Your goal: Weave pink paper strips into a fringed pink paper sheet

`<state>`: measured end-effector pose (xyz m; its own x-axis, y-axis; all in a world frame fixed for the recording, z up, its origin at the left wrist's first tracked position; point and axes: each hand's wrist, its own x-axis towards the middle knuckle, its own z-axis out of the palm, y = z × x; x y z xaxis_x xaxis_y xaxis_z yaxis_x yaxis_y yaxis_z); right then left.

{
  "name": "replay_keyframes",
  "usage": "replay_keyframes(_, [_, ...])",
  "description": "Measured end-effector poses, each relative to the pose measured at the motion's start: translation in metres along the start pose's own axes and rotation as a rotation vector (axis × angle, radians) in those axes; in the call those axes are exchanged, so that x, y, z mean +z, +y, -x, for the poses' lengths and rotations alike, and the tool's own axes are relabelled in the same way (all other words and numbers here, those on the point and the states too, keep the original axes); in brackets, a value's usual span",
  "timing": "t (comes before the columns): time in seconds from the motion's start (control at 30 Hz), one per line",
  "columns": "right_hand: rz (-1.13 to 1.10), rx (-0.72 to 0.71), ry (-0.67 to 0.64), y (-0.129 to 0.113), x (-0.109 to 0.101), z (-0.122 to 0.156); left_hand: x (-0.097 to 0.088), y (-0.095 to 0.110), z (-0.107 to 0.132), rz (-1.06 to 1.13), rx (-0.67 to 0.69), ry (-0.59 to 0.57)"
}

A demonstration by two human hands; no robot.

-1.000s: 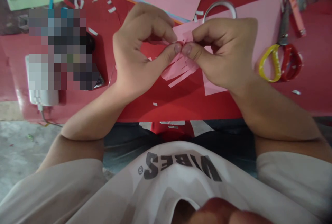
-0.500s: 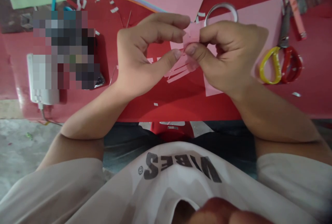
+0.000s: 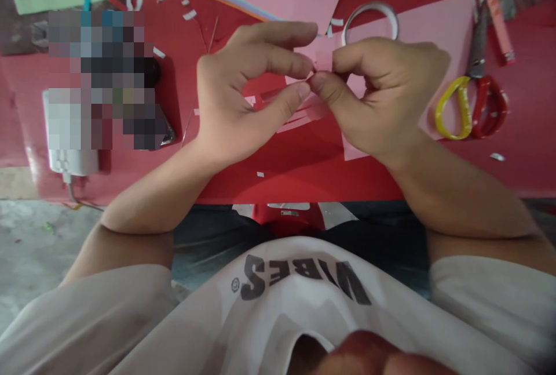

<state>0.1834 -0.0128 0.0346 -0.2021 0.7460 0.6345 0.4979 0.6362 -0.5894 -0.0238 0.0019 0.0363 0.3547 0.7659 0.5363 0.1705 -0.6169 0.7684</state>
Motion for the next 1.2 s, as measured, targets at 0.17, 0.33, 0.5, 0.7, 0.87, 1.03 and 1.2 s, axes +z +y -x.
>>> replay_keyframes(0.17, [-0.038,-0.001,0.008,0.001,0.002,0.002,-0.009,0.025,-0.002,-0.147,-0.174,-0.121])
replay_keyframes(0.33, [0.04,0.07,-0.039,-0.002,-0.001,0.004,0.001,0.007,-0.002,-0.049,-0.018,-0.021])
replay_keyframes(0.5, [0.022,0.024,-0.022,-0.004,-0.001,0.007,0.016,-0.015,-0.003,0.089,0.181,0.17])
replay_keyframes(0.7, [0.092,0.013,-0.018,-0.004,0.0,0.01,0.014,-0.02,-0.002,0.072,0.225,0.187])
replay_keyframes(0.87, [0.107,-0.01,0.0,-0.004,-0.001,0.008,0.002,-0.023,0.0,-0.028,0.27,0.013])
replay_keyframes(1.03, [0.118,-0.058,0.008,0.0,-0.002,0.007,0.007,-0.024,0.0,-0.012,0.241,0.068])
replay_keyframes(1.2, [0.111,-0.181,0.029,0.005,-0.002,0.005,0.0,-0.006,0.001,-0.055,0.106,-0.045])
